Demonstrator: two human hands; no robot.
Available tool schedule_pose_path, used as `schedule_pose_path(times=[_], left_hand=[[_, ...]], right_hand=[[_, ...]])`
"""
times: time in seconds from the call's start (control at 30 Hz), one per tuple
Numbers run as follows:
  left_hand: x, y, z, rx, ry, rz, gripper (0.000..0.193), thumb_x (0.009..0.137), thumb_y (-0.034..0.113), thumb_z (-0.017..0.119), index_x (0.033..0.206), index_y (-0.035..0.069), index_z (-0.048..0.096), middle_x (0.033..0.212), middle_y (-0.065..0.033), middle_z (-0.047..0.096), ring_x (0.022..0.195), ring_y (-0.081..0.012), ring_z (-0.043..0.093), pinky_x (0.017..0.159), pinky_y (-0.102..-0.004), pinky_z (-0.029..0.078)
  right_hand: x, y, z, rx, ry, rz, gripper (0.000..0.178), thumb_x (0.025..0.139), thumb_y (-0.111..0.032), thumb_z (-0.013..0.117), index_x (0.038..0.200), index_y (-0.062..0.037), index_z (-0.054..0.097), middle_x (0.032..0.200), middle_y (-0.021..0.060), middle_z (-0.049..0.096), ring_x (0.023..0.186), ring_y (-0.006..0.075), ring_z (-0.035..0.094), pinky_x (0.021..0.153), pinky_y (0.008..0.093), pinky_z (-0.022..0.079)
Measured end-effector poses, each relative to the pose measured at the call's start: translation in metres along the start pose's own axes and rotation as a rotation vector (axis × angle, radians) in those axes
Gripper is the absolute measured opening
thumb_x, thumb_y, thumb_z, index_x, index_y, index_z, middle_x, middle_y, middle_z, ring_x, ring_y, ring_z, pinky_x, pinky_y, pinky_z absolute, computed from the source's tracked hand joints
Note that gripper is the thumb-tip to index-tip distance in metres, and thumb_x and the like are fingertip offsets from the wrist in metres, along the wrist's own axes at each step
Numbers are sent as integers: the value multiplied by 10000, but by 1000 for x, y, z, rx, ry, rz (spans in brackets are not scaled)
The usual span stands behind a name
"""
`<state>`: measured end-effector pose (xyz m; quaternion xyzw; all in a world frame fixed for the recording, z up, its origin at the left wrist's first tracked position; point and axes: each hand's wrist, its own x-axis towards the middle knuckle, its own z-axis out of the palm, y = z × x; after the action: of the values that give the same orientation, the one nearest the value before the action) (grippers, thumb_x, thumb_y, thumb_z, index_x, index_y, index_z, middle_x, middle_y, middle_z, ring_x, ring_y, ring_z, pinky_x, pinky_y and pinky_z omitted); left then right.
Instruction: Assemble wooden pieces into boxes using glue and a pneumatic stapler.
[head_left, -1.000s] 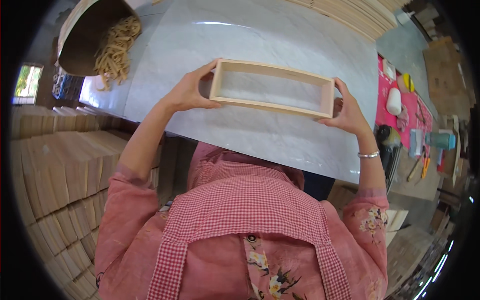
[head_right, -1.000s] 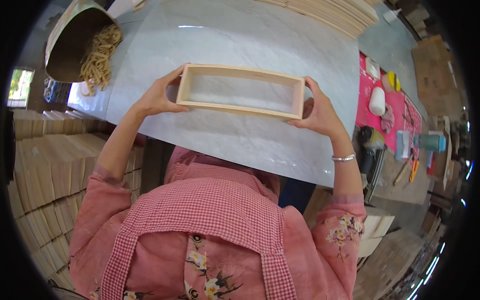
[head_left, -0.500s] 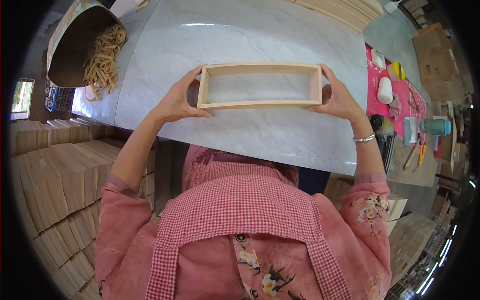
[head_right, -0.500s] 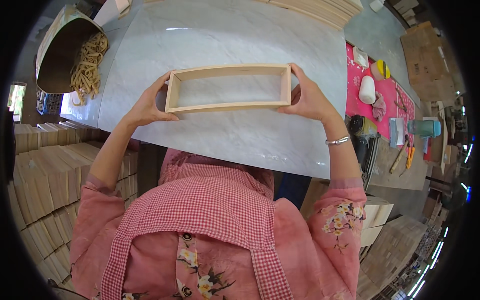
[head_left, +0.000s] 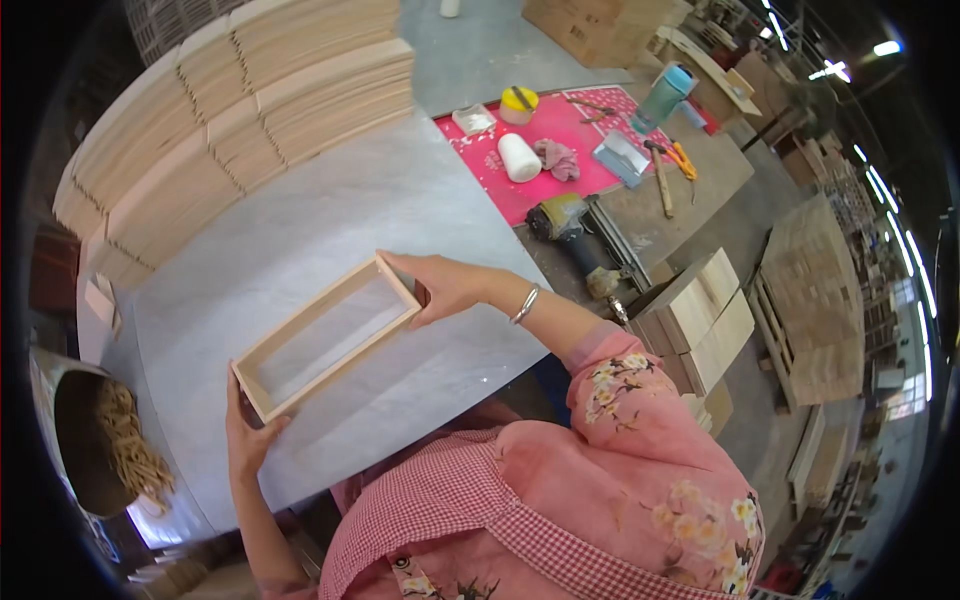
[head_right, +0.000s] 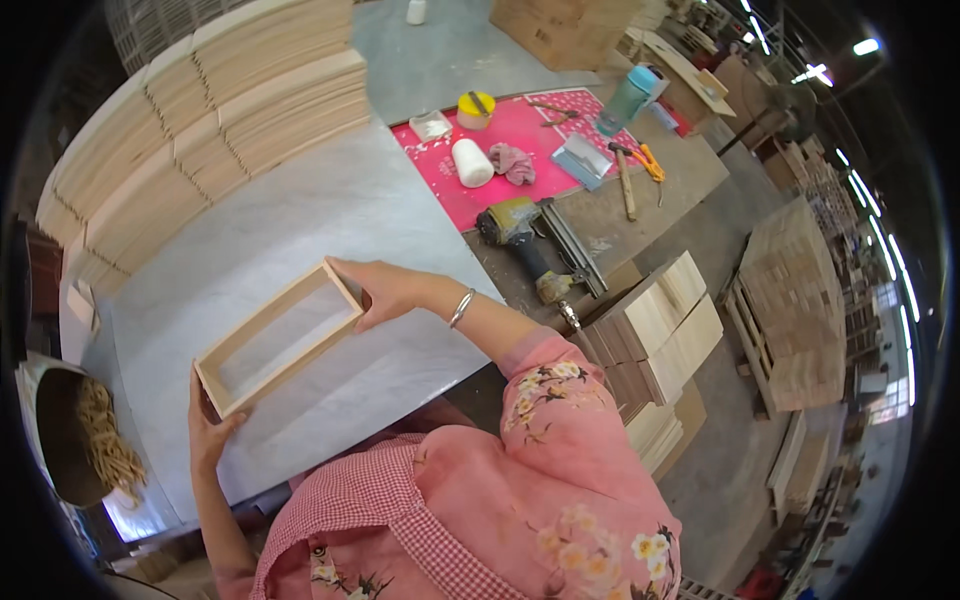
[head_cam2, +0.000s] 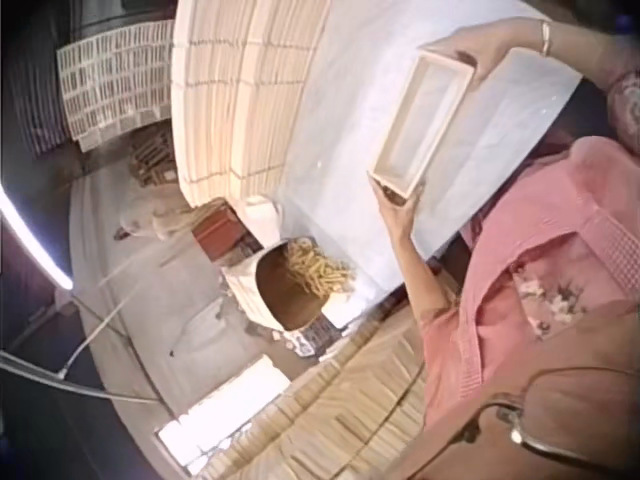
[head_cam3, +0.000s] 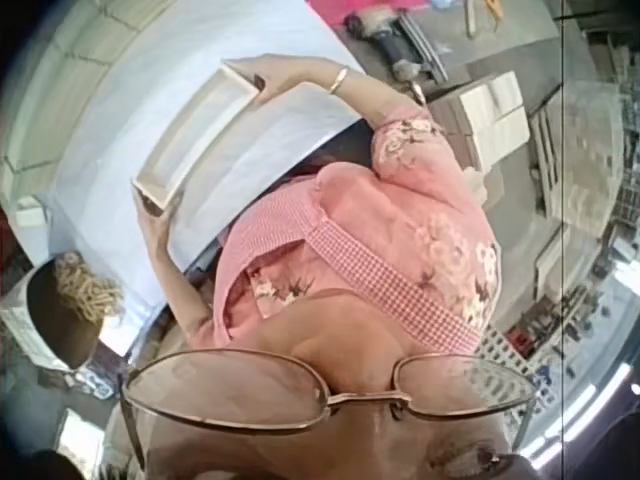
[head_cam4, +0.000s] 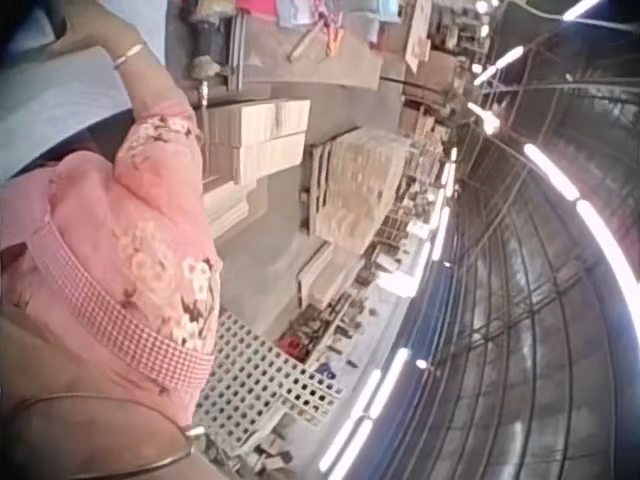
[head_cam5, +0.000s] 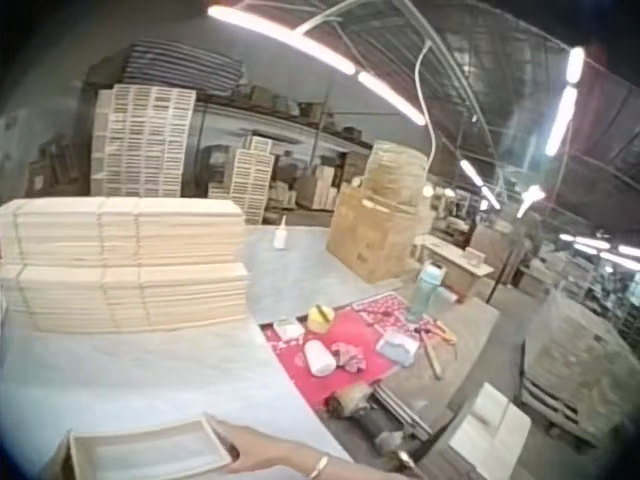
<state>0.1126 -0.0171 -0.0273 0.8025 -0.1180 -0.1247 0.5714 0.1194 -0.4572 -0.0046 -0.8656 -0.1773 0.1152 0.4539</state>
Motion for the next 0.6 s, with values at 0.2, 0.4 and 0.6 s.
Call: schedule_pose_path(times=[0.2, 0.4, 0.6], left_hand=[[-8, 18, 12, 151, 0, -88, 1013, 738, 180, 856, 1594, 76, 326, 1476, -161, 513, 1265, -326, 533, 1072, -399, 417], [-26, 26, 22, -100, 148, -204, 729, 885, 155, 714, 1537, 34, 412, 1412, -131, 565, 1198, -250, 555, 1044, -345, 417], [-33, 26, 25, -326, 257, -311, 510, 1002, 134, 604, 1482, 2, 493, 1347, -101, 614, 1134, -179, 572, 1017, -298, 421]], right_hand=[[-18, 22, 18, -163, 246, -189, 722, 793, -70, 765, 1452, -22, 471, 1070, 151, 704, 793, 223, 649, 726, 302, 535], [-39, 1, 37, 42, 479, -21, 349, 879, -64, 684, 1214, -5, 605, 969, 110, 692, 736, 186, 638, 671, 288, 521], [-36, -11, 48, 259, 534, 180, 123, 921, -130, 653, 982, -32, 611, 840, 84, 659, 658, 194, 605, 616, 291, 486]])
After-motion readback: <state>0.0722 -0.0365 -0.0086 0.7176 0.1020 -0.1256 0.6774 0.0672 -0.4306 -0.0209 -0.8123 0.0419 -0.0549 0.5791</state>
